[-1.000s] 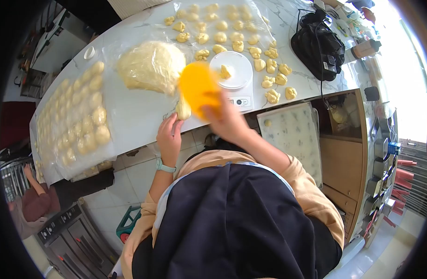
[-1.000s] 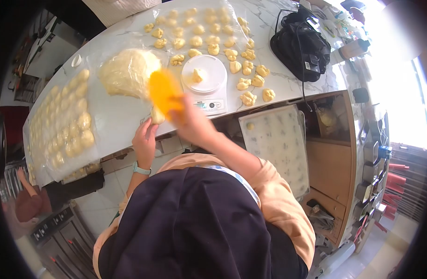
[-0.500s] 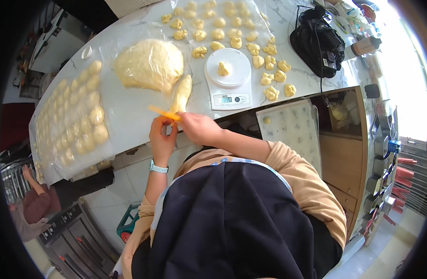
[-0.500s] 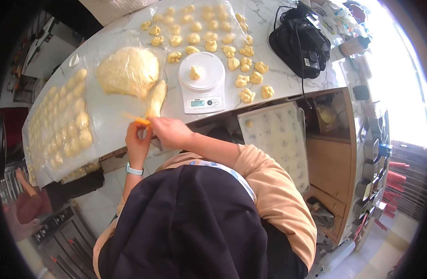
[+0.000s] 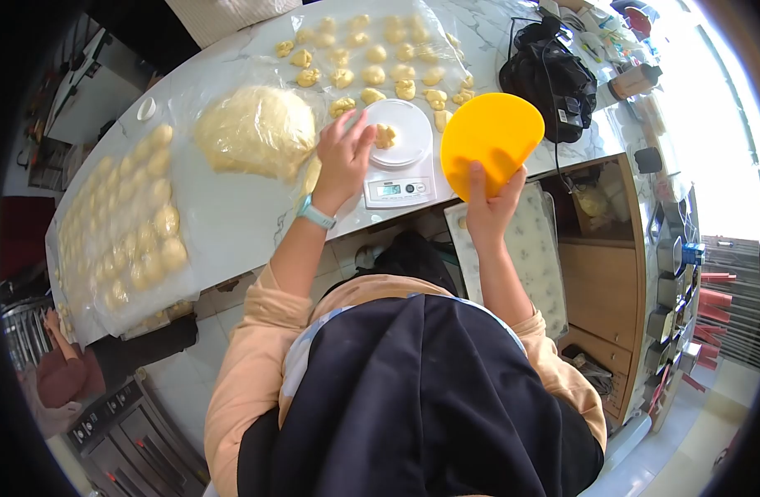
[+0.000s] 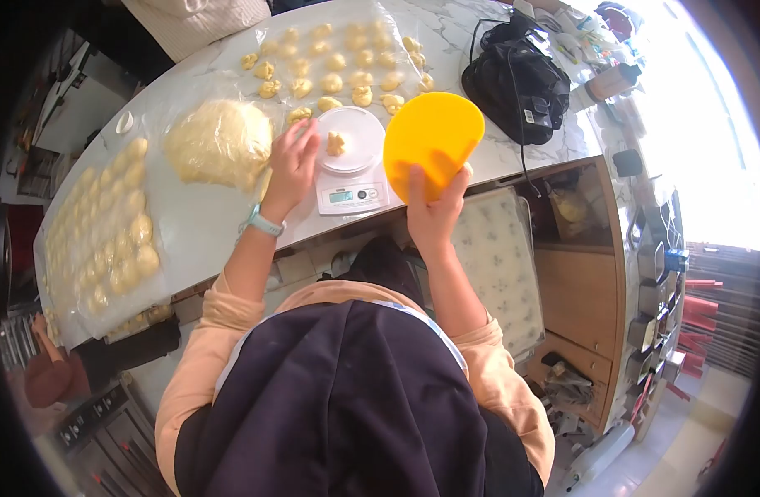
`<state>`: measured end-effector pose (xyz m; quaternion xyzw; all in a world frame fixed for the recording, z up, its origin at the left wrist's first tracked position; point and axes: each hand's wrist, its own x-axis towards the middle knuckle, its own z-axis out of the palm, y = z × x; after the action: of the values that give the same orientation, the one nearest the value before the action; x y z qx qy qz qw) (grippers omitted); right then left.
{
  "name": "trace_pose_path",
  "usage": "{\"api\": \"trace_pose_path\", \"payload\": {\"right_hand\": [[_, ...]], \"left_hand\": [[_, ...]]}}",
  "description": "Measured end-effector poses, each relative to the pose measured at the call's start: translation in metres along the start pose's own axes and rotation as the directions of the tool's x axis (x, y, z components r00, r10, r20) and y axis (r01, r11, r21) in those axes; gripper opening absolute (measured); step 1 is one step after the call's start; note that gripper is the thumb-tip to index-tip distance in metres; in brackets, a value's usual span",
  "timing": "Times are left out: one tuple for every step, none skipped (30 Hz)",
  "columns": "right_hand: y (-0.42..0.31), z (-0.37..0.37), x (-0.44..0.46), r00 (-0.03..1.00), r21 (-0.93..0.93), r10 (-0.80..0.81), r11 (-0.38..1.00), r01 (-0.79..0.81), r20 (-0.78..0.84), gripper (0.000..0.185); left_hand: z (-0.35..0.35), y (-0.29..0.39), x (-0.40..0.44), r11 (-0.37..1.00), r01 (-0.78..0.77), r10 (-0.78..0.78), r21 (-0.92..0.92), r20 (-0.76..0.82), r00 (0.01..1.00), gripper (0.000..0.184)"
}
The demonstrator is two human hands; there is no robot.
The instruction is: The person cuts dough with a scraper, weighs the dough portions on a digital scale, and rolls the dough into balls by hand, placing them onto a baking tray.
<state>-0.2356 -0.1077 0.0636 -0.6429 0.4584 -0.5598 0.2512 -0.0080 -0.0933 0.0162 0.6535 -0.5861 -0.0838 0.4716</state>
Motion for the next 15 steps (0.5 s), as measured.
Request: {"api": "trace_pose_path", "payload": {"right_hand": [[0.000,-0.003,0.003,1.000,0.001,-0.010,1.000,0.010,-0.021,0.036],[0.000,-0.005,0.003,0.999,0.001,-0.016,1.000,0.016,-0.041,0.036],[-0.002,-0.005,0.001,1.000,0.057,0.021,0.998,-0.021,0.003,0.036],[-0.005,-0.002,-0.002,0.997,0.113,0.056,0.992,-0.061,0.047,0.037],[-0.009,0.003,-0.006,0.992,0.168,0.087,0.981,-0.102,0.092,0.037],[-0.013,0.009,-0.011,0.974,0.113,0.029,0.992,-0.055,0.226,0.037],[-0.020,0.016,-0.018,0.933,0.064,-0.023,0.998,0.000,0.359,0.038],[-0.028,0.025,-0.026,0.829,0.063,0.044,0.993,-0.095,0.558,0.038],[-0.036,0.036,-0.033,0.678,0.043,0.096,0.982,-0.185,0.729,0.038],[-0.034,0.049,-0.042,0.612,0.047,-0.007,0.998,-0.050,0.791,0.035],[-0.031,0.064,-0.049,0.527,0.065,-0.101,0.994,0.087,0.844,0.032],[-0.039,0.076,-0.050,0.492,0.070,-0.126,0.989,0.130,0.862,0.033],[-0.049,0.086,-0.046,0.451,0.078,-0.150,0.982,0.173,0.880,0.033],[-0.060,0.096,-0.041,0.409,0.089,-0.173,0.972,0.217,0.896,0.034],[-0.069,0.108,-0.035,0.323,0.078,-0.165,0.961,0.264,0.932,0.034]], "left_hand": [[-0.008,0.003,-0.006,1.000,-0.015,0.015,0.006,-0.062,0.998,0.036],[-0.019,0.006,-0.015,1.000,-0.027,0.029,0.013,-0.123,0.992,0.035],[-0.029,0.009,-0.027,0.999,-0.038,0.041,0.022,-0.181,0.983,0.034],[-0.038,0.008,-0.044,0.995,-0.011,0.033,0.097,-0.224,0.974,0.034],[-0.047,0.006,-0.063,0.985,0.017,0.030,0.170,-0.267,0.963,0.035],[-0.054,0.003,-0.084,0.938,0.119,-0.046,0.326,-0.222,0.974,0.037],[-0.060,-0.001,-0.101,0.855,0.206,-0.128,0.476,-0.192,0.973,0.040],[-0.065,-0.004,-0.113,0.859,0.266,-0.209,0.438,-0.174,0.962,0.038],[-0.070,-0.006,-0.123,0.855,0.327,-0.289,0.402,-0.155,0.945,0.036],[-0.072,-0.011,-0.128,0.845,0.389,-0.365,0.366,-0.134,0.921,0.034],[-0.074,-0.017,-0.130,0.880,0.346,-0.309,0.325,-0.161,0.937,0.031],[-0.076,-0.022,-0.134,0.910,0.302,-0.255,0.284,-0.191,0.948,0.029],[-0.077,-0.025,-0.137,0.935,0.258,-0.205,0.244,-0.225,0.953,0.026],[-0.080,-0.026,-0.141,0.931,0.266,-0.217,0.249,-0.206,0.954,0.024],[-0.083,-0.026,-0.145,0.928,0.271,-0.227,0.255,-0.188,0.955,0.022]]}}
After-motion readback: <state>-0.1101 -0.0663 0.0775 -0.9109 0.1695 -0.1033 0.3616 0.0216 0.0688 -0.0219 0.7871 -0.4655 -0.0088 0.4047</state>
